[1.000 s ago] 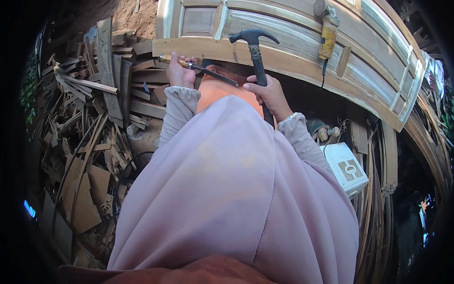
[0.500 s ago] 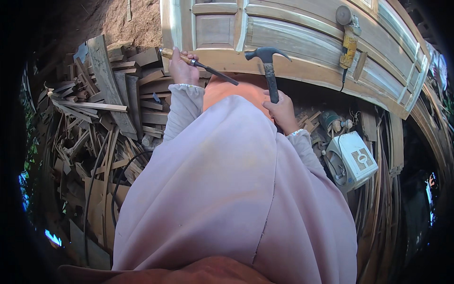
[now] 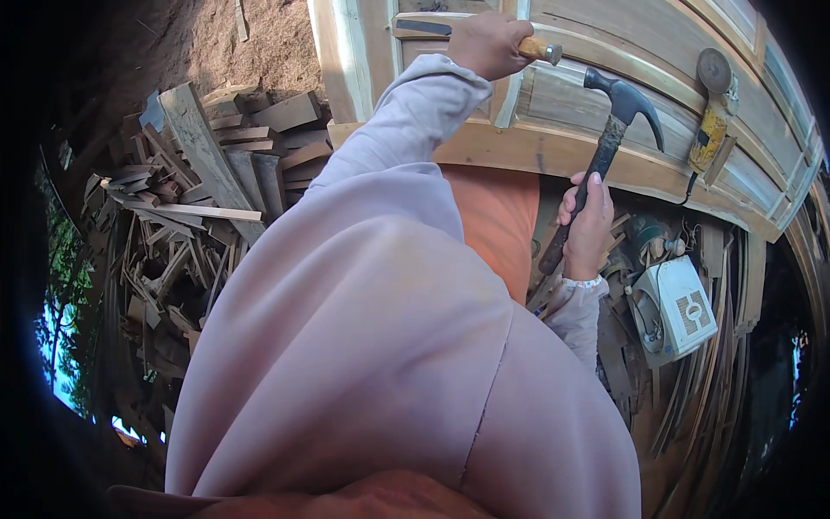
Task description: The person uses a chisel and a hammer to carve recesses into a wooden door frame, striking the chisel with the hammer to remove small pieces of wood.
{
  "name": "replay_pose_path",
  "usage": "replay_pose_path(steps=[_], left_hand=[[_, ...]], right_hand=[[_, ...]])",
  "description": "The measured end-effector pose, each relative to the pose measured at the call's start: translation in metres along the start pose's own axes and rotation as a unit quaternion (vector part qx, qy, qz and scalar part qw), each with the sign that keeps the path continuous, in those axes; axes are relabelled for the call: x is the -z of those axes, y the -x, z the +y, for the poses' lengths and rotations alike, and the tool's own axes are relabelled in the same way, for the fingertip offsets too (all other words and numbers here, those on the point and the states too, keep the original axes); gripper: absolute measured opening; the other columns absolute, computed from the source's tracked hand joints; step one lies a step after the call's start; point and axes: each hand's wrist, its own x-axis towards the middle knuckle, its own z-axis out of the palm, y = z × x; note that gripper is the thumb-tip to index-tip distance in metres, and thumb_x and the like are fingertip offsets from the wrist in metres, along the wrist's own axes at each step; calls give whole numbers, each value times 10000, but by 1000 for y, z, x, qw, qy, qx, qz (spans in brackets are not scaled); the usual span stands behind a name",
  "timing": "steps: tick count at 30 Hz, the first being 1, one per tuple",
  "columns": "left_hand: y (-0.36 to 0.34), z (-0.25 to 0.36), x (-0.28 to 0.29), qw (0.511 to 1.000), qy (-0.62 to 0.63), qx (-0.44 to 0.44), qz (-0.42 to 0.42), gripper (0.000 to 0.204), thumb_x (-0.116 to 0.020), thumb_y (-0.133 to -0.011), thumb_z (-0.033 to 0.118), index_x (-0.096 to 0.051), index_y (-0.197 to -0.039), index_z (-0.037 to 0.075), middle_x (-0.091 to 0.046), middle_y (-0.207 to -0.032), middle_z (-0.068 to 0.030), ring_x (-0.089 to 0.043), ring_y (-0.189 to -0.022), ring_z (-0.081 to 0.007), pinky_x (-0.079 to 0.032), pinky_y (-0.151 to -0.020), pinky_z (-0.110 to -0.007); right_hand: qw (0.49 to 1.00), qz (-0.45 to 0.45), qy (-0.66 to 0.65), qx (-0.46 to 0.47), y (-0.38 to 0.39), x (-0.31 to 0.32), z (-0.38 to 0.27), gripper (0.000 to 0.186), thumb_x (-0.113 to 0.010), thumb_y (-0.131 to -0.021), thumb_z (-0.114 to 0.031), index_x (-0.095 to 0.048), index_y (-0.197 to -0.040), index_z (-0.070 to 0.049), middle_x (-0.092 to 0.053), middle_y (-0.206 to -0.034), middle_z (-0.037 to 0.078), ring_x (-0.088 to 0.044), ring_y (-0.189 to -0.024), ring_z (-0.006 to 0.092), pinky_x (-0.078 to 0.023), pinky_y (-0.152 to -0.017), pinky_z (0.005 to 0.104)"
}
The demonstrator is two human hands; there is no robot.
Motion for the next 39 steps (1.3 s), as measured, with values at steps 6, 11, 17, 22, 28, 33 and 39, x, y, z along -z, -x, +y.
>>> replay_pose_path(steps=[6,11,17,22,28,33,39], left_hand=[[10,-21,-22,998,-21,15,-59,193,-734,-665,298,-655,-742,140,-625,-675,-80,-641,-698,-275,-512,-593,-397],[9,-24,-27,999,-36,12,6,173,-736,-653,290,-660,-736,159,-622,-674,-67,-635,-680,-259,-508,-574,-379],[4,-19,-22,999,-40,23,22,113,-658,-699,202,-585,-679,119,-588,-672,-83,-603,-677,-283,-486,-576,-407],[7,-19,-28,999,-46,18,13,118,-660,-717,210,-591,-703,116,-589,-667,-81,-610,-683,-271,-488,-574,-406],[12,-21,-37,999,-49,10,-11,141,-670,-722,230,-589,-703,116,-593,-673,-80,-615,-693,-271,-489,-574,-405],[18,-32,-59,996,-89,14,-25,159,-732,-651,282,-662,-731,164,-625,-676,-60,-636,-675,-257,-507,-573,-380],[11,-25,-44,999,-29,19,13,143,-682,-714,219,-584,-702,117,-594,-690,-77,-611,-711,-267,-492,-590,-397]], right_hand=[[999,-22,-12,-20,-9,-15,13,355,-407,-988,-366,-513,-911,-36,-440,-569,5,-385,-425,69,-328,-405,208],[999,-34,-28,-27,-13,-12,20,352,-405,-989,-366,-508,-905,-40,-439,-572,6,-384,-428,70,-330,-407,210],[997,-42,-47,-38,-15,-11,19,352,-407,-989,-367,-504,-905,-40,-433,-574,5,-389,-436,72,-328,-407,210],[998,-46,2,-40,-21,-7,16,365,-397,-992,-384,-505,-913,-44,-433,-575,3,-391,-441,69,-328,-408,209],[992,55,-112,35,-54,-17,11,378,-396,-989,-422,-478,-889,-67,-420,-567,2,-386,-433,80,-354,-425,234],[992,-53,-94,-71,-59,-42,41,374,-425,-981,-430,-478,-878,-75,-418,-557,-8,-380,-419,73,-341,-413,231],[993,19,-118,-26,-77,-18,31,394,-427,-973,-460,-486,-878,-82,-419,-565,-15,-382,-423,71,-343,-415,234]])
